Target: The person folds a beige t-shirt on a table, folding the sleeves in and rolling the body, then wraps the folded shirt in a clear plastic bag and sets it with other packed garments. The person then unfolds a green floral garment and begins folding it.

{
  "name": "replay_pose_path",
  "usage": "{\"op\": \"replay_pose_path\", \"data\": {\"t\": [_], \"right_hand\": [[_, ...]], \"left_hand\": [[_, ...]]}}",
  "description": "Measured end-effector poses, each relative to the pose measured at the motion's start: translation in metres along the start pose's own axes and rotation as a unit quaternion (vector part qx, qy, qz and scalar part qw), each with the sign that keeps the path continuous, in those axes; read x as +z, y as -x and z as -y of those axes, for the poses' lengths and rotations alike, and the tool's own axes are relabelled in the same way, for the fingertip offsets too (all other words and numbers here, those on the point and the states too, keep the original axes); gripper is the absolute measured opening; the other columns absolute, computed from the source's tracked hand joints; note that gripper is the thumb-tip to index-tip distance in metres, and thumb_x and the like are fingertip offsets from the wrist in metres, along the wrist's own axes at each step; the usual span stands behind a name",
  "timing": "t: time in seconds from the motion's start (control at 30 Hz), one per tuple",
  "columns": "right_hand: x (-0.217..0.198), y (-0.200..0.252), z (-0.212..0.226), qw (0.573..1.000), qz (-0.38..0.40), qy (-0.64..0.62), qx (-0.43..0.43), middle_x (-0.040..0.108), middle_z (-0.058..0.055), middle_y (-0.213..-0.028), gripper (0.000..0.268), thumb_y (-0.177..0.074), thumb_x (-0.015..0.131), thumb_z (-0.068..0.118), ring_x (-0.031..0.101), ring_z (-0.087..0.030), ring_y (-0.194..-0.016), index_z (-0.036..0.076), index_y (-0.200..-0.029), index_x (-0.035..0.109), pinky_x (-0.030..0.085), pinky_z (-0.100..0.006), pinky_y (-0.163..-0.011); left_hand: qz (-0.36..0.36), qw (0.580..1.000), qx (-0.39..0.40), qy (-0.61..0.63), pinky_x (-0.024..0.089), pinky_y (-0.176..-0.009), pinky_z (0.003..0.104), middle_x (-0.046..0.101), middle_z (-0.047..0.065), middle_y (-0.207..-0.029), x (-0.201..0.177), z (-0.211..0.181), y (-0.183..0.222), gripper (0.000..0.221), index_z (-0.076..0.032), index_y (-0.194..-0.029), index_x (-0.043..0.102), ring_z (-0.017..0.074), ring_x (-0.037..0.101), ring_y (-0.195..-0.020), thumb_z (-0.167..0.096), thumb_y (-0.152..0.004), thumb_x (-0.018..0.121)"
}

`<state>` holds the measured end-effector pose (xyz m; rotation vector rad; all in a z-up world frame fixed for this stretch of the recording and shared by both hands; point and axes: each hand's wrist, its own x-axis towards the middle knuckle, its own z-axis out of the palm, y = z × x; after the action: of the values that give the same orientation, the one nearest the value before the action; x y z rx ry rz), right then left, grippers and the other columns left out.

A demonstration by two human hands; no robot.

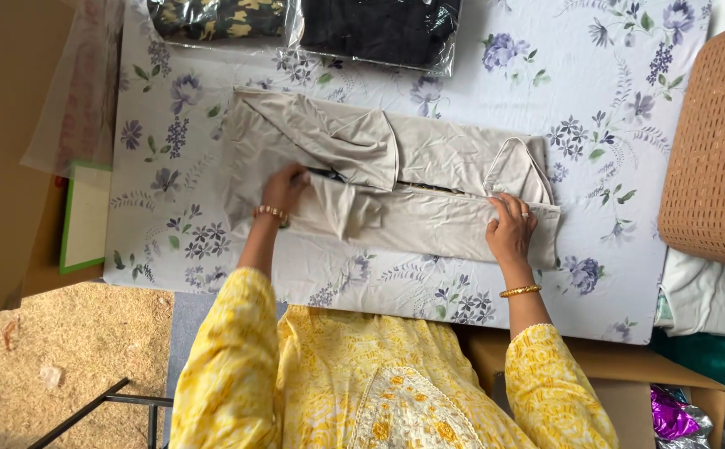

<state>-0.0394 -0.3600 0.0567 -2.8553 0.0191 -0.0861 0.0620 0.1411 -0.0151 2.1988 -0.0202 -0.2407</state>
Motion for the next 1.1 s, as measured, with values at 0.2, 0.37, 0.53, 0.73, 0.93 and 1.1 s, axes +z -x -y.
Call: {"op": "replay_pose_path", "data": {"t": [0.2, 0.37, 0.53, 0.73, 0.93, 1.1], "right_hand": [[0.001, -0.001, -0.034, 0.998, -0.024, 0.022, 0.050, 0.062, 0.000, -0.137, 0.052, -0.079, 0.070, 0.001, 0.051, -0.022, -0.133, 0.017, -0.129, 0.066, 0.031, -0.050, -0.109], [-0.014, -0.001, -0.063, 0.989, 0.046, 0.091, 0.110, 0.065, 0.004, -0.120, 0.035, -0.087, 0.073, 0.009, 0.052, -0.021, -0.123, 0.023, -0.119, 0.069, 0.033, -0.047, -0.103], [-0.016, -0.007, -0.068, 0.975, 0.071, 0.129, 0.165, 0.067, 0.005, -0.123, 0.023, -0.092, 0.073, 0.014, 0.050, -0.022, -0.129, 0.025, -0.112, 0.072, 0.033, -0.047, -0.106], [0.005, -0.042, 0.011, 0.997, -0.018, 0.053, 0.047, 0.062, -0.007, -0.127, 0.047, -0.081, 0.079, 0.024, 0.047, -0.030, -0.123, 0.018, -0.126, 0.067, 0.031, -0.060, -0.099], [0.025, -0.063, 0.020, 0.997, -0.050, 0.014, 0.053, 0.062, -0.012, -0.122, 0.044, -0.083, 0.075, 0.016, 0.054, -0.034, -0.117, 0.010, -0.125, 0.066, 0.042, -0.052, -0.096], [0.051, -0.060, -0.037, 0.988, -0.120, 0.000, 0.096, 0.069, -0.013, -0.103, 0.029, -0.083, 0.068, 0.002, 0.066, -0.036, -0.095, 0.010, -0.110, 0.071, 0.053, -0.045, -0.085]], "left_hand": [[0.009, 0.990, 0.042, -0.131, 0.051, -0.084, 0.047, 0.066, 0.014, -0.117, -0.043, -0.077, 0.011, 0.070, -0.015, -0.134, 0.059, 0.0355, 0.063, -0.106, -0.027, -0.068, 0.081], [0.070, 0.973, 0.006, -0.218, 0.051, -0.092, 0.048, 0.067, 0.006, -0.122, -0.034, -0.002, 0.024, 0.049, -0.020, -0.127, 0.063, 0.0326, 0.063, -0.113, -0.024, -0.080, 0.076], [0.036, 0.972, -0.025, -0.230, 0.047, -0.094, 0.049, 0.067, 0.005, -0.120, -0.038, -0.016, 0.018, 0.033, -0.020, -0.120, 0.069, 0.0318, 0.059, -0.117, -0.021, -0.087, 0.072], [-0.025, 0.968, 0.134, -0.212, 0.044, -0.106, 0.047, 0.067, 0.002, -0.125, 0.025, -0.066, -0.013, 0.036, -0.022, -0.121, 0.070, 0.0284, 0.058, -0.121, -0.009, -0.088, 0.064], [-0.057, 0.941, 0.199, -0.269, 0.039, -0.106, 0.050, 0.063, 0.004, -0.136, 0.056, -0.089, -0.079, 0.047, -0.024, -0.127, 0.068, 0.0271, 0.052, -0.130, -0.006, -0.083, 0.063], [0.052, 0.958, 0.040, -0.278, 0.031, -0.100, 0.058, 0.064, 0.005, -0.124, 0.033, -0.117, -0.110, 0.069, -0.020, -0.140, 0.059, 0.0284, 0.049, -0.123, -0.020, -0.073, 0.076]]}}
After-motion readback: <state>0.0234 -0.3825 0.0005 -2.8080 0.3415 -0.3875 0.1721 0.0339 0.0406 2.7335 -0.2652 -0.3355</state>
